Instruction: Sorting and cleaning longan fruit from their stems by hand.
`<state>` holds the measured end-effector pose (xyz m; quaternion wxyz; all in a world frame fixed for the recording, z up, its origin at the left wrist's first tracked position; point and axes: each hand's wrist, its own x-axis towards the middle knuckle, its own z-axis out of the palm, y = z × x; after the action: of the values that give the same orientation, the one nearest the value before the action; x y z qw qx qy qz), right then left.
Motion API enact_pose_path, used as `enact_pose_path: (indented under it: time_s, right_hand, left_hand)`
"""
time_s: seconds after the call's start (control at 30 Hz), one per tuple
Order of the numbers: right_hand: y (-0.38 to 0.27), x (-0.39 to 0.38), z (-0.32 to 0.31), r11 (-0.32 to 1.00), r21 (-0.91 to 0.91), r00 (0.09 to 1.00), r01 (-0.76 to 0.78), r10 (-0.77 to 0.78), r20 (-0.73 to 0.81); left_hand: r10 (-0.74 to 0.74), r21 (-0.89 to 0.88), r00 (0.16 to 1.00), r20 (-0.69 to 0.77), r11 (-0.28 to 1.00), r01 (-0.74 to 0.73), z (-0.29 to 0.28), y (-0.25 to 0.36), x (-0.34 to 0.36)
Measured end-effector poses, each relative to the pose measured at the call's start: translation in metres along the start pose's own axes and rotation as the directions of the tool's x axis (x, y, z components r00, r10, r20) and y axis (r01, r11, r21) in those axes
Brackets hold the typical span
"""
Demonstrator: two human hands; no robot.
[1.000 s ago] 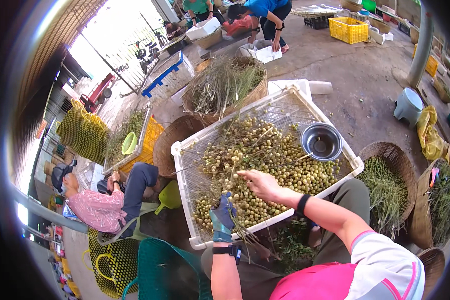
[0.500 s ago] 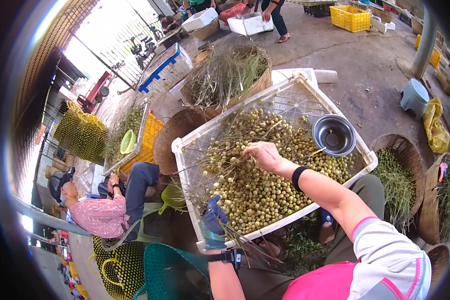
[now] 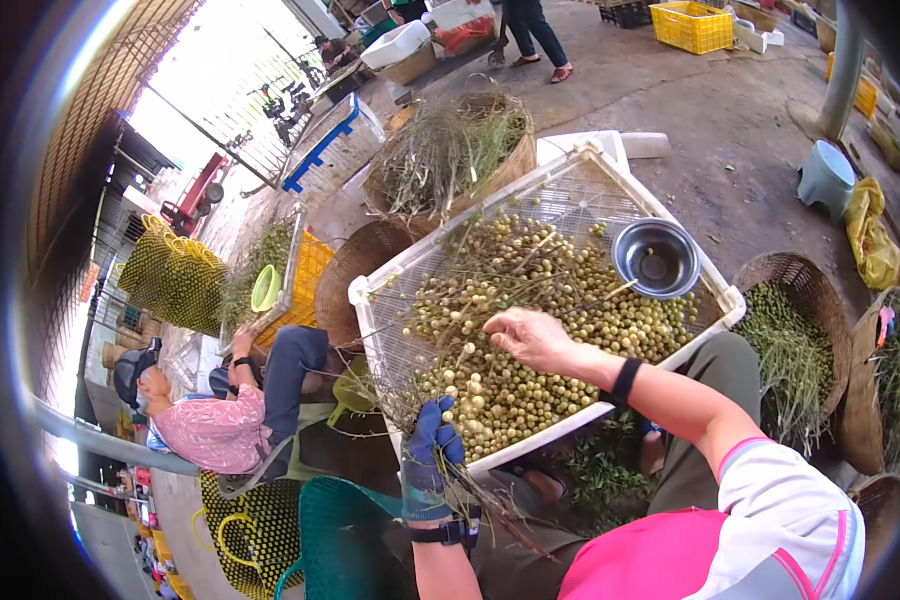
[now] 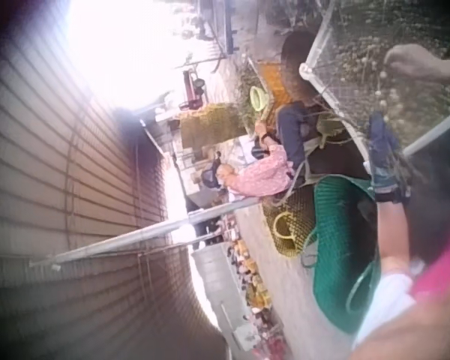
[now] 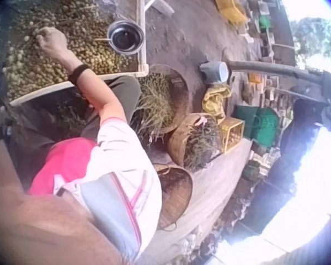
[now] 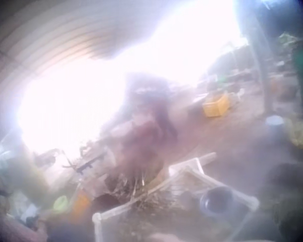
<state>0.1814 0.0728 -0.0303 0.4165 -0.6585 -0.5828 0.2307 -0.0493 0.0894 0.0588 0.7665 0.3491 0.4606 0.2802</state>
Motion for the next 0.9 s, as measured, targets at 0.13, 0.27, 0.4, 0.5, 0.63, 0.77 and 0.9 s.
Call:
enact_pose_path:
  time_s: [0.13,0.27,0.4,0.5,0.63,0.77,0.9]
  right_hand:
    - [-0.02,-0.051,-0.008,0.584,0.712,0.897,-0.391,0.07,0.436]
    - [-0.017,-0.075,-0.004,0.548,0.775,0.937,-0.315,0.05,0.346]
    - [0.009,-0.087,-0.003,0.432,0.802,0.91,-0.414,0.166,0.38]
    - [0.017,-0.1,0.001,0.482,0.753,0.894,-0.448,0.225,0.388]
    - [0.028,-0.106,-0.002,0.597,0.658,0.888,-0.46,0.304,0.345]
    - [0.049,-0.1,-0.021,0.129,0.857,0.832,-0.499,0.348,0.433]
    - [0.078,-0.095,-0.029,-0.313,0.863,0.831,-0.396,0.279,0.482]
  left_hand:
    - [-0.078,0.0,0.995,0.058,0.997,0.079,0.017,-0.023,0.005]
    - [-0.068,0.118,0.998,0.001,0.991,0.067,0.033,-0.048,0.008]
    - [-0.055,0.18,0.998,0.031,0.982,0.049,0.046,-0.065,0.001]
    - [-0.04,0.237,0.999,0.028,0.971,0.032,0.041,-0.079,0.008]
    - [-0.044,0.308,0.997,0.056,0.951,0.025,0.049,-0.091,0.017]
    - [0.0,0.312,0.998,0.057,0.95,-0.018,0.055,-0.102,0.031]
    - [-0.093,0.187,0.99,0.109,0.98,0.072,0.062,-0.096,0.032]
